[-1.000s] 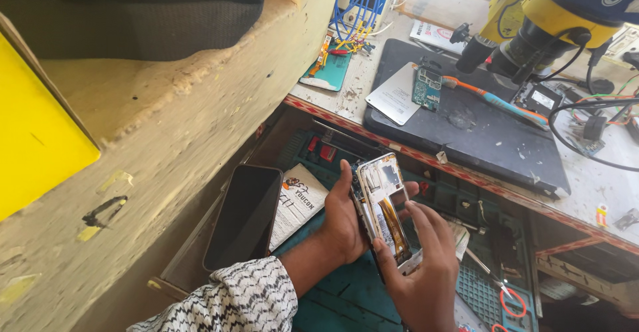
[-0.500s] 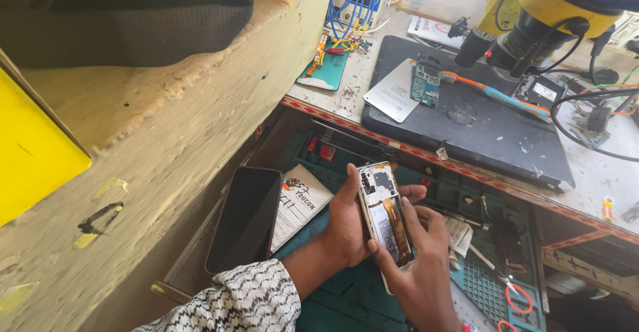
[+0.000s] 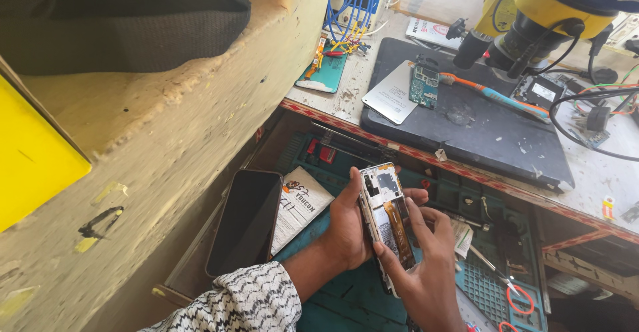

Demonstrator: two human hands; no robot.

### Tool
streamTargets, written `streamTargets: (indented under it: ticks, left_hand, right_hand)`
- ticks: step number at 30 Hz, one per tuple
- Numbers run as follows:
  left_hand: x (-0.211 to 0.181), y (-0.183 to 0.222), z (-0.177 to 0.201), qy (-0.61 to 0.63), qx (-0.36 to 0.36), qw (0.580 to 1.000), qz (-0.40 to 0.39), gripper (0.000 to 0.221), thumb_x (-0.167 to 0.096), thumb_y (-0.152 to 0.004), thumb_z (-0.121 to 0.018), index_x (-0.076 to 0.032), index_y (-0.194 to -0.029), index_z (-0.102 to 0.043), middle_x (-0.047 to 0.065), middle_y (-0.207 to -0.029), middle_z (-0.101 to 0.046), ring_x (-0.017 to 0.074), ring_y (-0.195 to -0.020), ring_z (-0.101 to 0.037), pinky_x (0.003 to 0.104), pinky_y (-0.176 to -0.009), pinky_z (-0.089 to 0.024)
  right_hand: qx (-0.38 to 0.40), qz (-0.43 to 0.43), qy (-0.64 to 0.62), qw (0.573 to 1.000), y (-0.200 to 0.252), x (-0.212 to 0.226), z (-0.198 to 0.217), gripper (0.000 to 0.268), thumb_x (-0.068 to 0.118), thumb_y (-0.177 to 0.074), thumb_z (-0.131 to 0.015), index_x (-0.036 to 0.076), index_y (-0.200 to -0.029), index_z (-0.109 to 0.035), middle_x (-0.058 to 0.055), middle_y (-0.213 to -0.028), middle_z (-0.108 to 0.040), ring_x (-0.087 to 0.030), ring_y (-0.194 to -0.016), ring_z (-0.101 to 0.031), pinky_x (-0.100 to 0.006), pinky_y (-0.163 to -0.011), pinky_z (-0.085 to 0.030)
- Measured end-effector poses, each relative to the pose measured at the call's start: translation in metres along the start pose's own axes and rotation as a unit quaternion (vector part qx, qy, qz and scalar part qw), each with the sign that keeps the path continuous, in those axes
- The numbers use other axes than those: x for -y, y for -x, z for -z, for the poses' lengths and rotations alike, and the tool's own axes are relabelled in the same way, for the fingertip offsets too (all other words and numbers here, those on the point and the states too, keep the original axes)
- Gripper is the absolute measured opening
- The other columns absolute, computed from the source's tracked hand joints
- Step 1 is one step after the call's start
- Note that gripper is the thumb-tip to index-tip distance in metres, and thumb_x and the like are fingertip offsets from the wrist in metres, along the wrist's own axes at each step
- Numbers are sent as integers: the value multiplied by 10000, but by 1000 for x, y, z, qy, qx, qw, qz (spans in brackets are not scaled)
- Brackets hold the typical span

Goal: The person assembles internal components into a mobile phone by hand, connecting a battery and circuit boards before fitting an internal frame and back cover.

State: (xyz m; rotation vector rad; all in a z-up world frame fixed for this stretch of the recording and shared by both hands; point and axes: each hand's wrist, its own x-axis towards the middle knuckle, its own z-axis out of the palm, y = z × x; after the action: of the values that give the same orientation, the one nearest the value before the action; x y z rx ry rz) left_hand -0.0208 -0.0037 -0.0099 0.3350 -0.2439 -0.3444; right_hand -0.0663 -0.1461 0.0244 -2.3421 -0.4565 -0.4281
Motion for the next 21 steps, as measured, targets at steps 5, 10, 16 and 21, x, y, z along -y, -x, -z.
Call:
streamTargets:
  ticks: [5, 10, 16, 21]
  left_hand:
    - [2, -1, 2, 8, 8, 1000, 7, 893, -772, -970, -370, -124, -1577, -279, 265, -1342, -566, 371, -1247, -600, 526, -1044, -524]
    - [4, -2, 5, 17, 0, 1000, 11, 869, -750, -979, -396, -116, -1565, -293, 263, -1336, -571, 368, -1261, -584, 532, -1057, -500]
    - [4, -3, 7, 16, -6, 1000, 19, 750, -610, -1034, -433, -98, -1566, -306, 268, -1355, -571, 365, -1305, -572, 531, -1097, -483]
    - [3, -2, 6, 10, 20, 1000, 19, 630, -418, -1049, -461, -87, -1560, -297, 272, -1335, -578, 402, -1237, -598, 543, -1071, -490]
  right_hand:
    - [8, 7, 15, 1000, 0, -1, -2, 826, 372, -758, -784, -69, -1411, -534, -228, -1255, -523, -357, -1223, -507, -471, -1009, -406]
    - [21, -10, 18, 1000, 0, -5, -4, 847, 388, -728, -806, -58, -1399, -545, -232, -1254, -526, -360, -1219, -513, -472, -1006, -405]
    - [33, -2, 34, 999, -1, -9, -5, 857, 404, -688, -834, -32, -1375, -568, -227, -1244, -537, -376, -1209, -508, -506, -1018, -384]
    - [32, -21, 32, 999, -1, -7, -6, 864, 404, -661, -849, -8, -1366, -569, -223, -1251, -524, -391, -1225, -470, -515, -1018, -368]
